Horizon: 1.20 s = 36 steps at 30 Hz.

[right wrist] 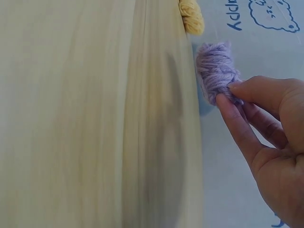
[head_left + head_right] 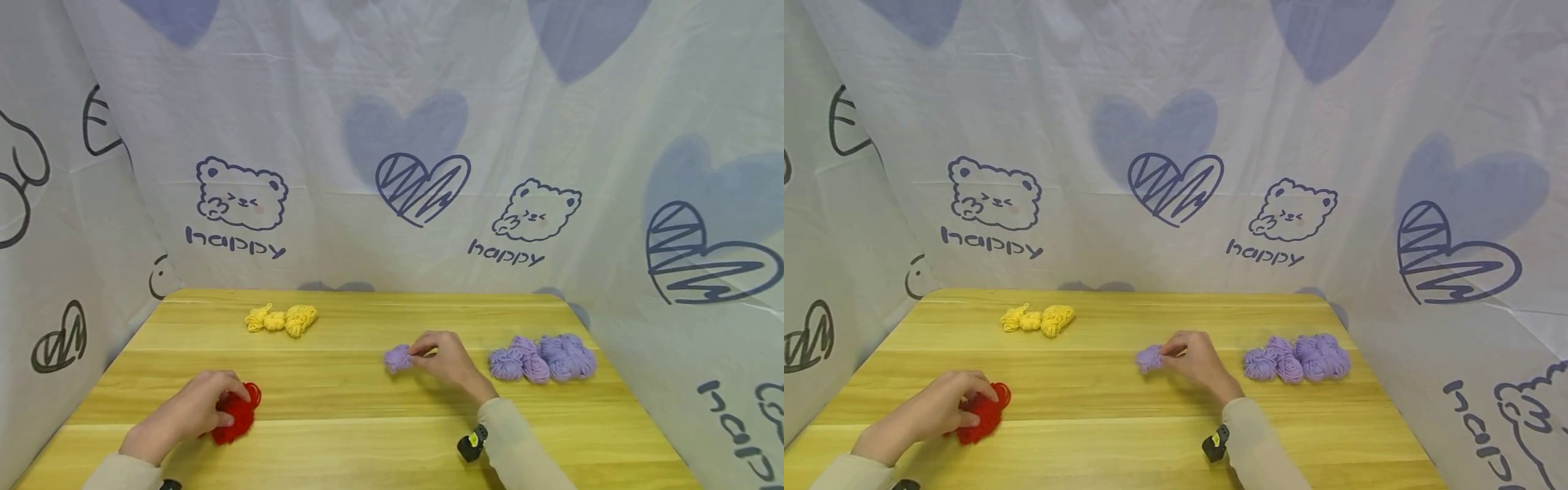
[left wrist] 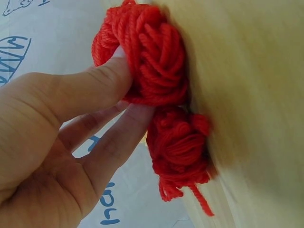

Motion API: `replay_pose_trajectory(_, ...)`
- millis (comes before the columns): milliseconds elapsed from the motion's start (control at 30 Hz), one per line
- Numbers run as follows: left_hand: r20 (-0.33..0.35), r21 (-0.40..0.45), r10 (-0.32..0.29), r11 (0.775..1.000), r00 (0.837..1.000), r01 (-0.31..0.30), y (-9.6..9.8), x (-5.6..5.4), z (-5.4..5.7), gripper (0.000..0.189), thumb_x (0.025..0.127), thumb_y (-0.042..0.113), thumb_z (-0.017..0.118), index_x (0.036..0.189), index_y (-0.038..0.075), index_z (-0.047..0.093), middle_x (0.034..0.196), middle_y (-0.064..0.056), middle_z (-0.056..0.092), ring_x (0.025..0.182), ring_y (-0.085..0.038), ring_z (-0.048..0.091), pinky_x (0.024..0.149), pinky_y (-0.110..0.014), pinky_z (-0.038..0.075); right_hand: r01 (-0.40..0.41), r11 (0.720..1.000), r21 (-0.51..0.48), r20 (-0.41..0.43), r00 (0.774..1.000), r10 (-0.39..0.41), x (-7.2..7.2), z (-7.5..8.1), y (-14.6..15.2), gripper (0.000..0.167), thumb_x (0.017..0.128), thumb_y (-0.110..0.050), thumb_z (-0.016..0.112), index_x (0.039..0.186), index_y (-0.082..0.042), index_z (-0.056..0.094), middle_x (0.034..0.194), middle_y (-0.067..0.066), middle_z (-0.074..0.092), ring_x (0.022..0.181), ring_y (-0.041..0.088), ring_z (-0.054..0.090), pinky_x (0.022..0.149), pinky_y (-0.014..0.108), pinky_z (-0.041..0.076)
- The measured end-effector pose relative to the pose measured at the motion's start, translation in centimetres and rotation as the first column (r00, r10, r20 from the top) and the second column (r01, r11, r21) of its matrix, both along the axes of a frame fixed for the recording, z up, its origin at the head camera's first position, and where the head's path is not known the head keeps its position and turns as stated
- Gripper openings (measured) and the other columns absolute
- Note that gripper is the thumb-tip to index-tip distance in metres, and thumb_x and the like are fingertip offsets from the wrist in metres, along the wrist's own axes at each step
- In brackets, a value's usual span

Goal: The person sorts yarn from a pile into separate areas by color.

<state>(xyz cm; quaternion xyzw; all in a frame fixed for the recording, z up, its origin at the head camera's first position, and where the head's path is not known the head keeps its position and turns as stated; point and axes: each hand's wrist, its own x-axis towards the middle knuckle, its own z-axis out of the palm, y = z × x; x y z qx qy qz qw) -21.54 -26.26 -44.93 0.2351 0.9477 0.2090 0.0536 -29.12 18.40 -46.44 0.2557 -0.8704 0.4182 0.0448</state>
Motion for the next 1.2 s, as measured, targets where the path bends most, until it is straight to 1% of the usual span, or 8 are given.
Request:
replay_pose_trajectory(67, 0.002, 0.001, 0.0, 1.0, 1.0, 0.0, 0.0, 0.0, 0.0, 0.029, 0.073, 0.001, 0.089, 0.097, 0.014, 0.079, 0.099, 0.0, 0.072, 0.086, -0.015, 0.065, 0.071, -0.029, 0.057, 0.006, 1.0, 0.001, -0.006, 1.0, -0.006, 0.0, 0.0, 0.7, 0.007, 0.087, 0.0, 0.079, 0.09, -0.005, 0.082, 0.093, 0.009, 0.077, 0.083, 0.013, 0.07, 0.075, 0.02, 0.059)
replay_pose_trajectory(233, 0.002, 0.002, 0.001, 1.0, 1.0, -0.001, 0.0, 0.0, 0.0, 0.029, 0.073, 0.001, 0.089, 0.097, 0.015, 0.079, 0.099, 0.0, 0.071, 0.087, -0.014, 0.064, 0.072, -0.029, 0.057, 0.053, 0.998, 0.02, -0.017, 0.998, -0.053, 0.0, -0.2, 2.5, 0.008, 0.085, 0.0, 0.079, 0.089, -0.007, 0.082, 0.092, 0.008, 0.076, 0.082, 0.01, 0.069, 0.074, 0.021, 0.06)
replay_pose_trajectory(367, -0.002, 0.002, -0.001, 1.0, 1.0, 0.001, 0.0, 0.1, 0.0, 0.029, 0.073, 0.001, 0.089, 0.097, 0.014, 0.079, 0.099, 0.0, 0.071, 0.086, -0.014, 0.064, 0.072, -0.029, 0.057, 0.084, 0.996, 0.027, -0.022, 0.996, -0.083, 0.0, -0.4, 3.6, 0.008, 0.085, 0.0, 0.08, 0.088, -0.007, 0.082, 0.091, 0.008, 0.076, 0.082, 0.011, 0.07, 0.073, 0.023, 0.061)
replay_pose_trajectory(633, 0.004, 0.009, -0.001, 1.0, 1.0, 0.001, 0.1, 0.2, 0.0, 0.029, 0.073, 0.001, 0.089, 0.097, 0.013, 0.079, 0.099, -0.001, 0.072, 0.087, -0.015, 0.064, 0.072, -0.03, 0.057, 0.099, 0.995, 0.018, -0.028, 0.995, -0.098, 0.2, -0.7, 5.6, 0.011, 0.085, 0.004, 0.079, 0.091, -0.005, 0.082, 0.092, 0.01, 0.076, 0.083, 0.015, 0.071, 0.075, 0.024, 0.061)
replay_pose_trajectory(833, 0.009, 0.008, 0.011, 1.0, 1.0, -0.011, 0.1, 0.2, 0.0, 0.029, 0.073, 0.001, 0.089, 0.098, 0.014, 0.079, 0.1, -0.001, 0.072, 0.087, -0.015, 0.064, 0.072, -0.031, 0.057, 0.131, 0.991, 0.034, -0.012, 0.991, -0.13, 0.5, -0.8, 7.0, 0.012, 0.085, 0.004, 0.078, 0.092, -0.005, 0.082, 0.093, 0.009, 0.076, 0.084, 0.014, 0.071, 0.077, 0.022, 0.06)
replay_pose_trajectory(1000, 0.011, 0.007, 0.019, 1.0, 1.0, -0.019, 0.1, 0.2, 0.0, 0.029, 0.074, 0.001, 0.089, 0.098, 0.014, 0.079, 0.1, -0.001, 0.072, 0.087, -0.015, 0.065, 0.073, -0.032, 0.058, 0.137, 0.99, 0.039, -0.012, 0.991, -0.137, 0.7, -0.9, 8.2, 0.012, 0.085, 0.004, 0.078, 0.093, -0.004, 0.082, 0.093, 0.01, 0.076, 0.083, 0.014, 0.071, 0.077, 0.025, 0.061)
replay_pose_trajectory(1200, 0.009, 0.014, 0.011, 1.0, 1.0, -0.012, 0.1, 0.2, 0.0, 0.03, 0.073, 0.0, 0.089, 0.098, 0.013, 0.079, 0.099, -0.001, 0.072, 0.087, -0.016, 0.065, 0.073, -0.033, 0.058, 0.146, 0.988, 0.038, -0.011, 0.989, -0.146, 0.9, -1.3, 9.5, 0.011, 0.085, 0.002, 0.079, 0.094, -0.004, 0.082, 0.093, 0.011, 0.076, 0.083, 0.012, 0.07, 0.076, 0.025, 0.061)
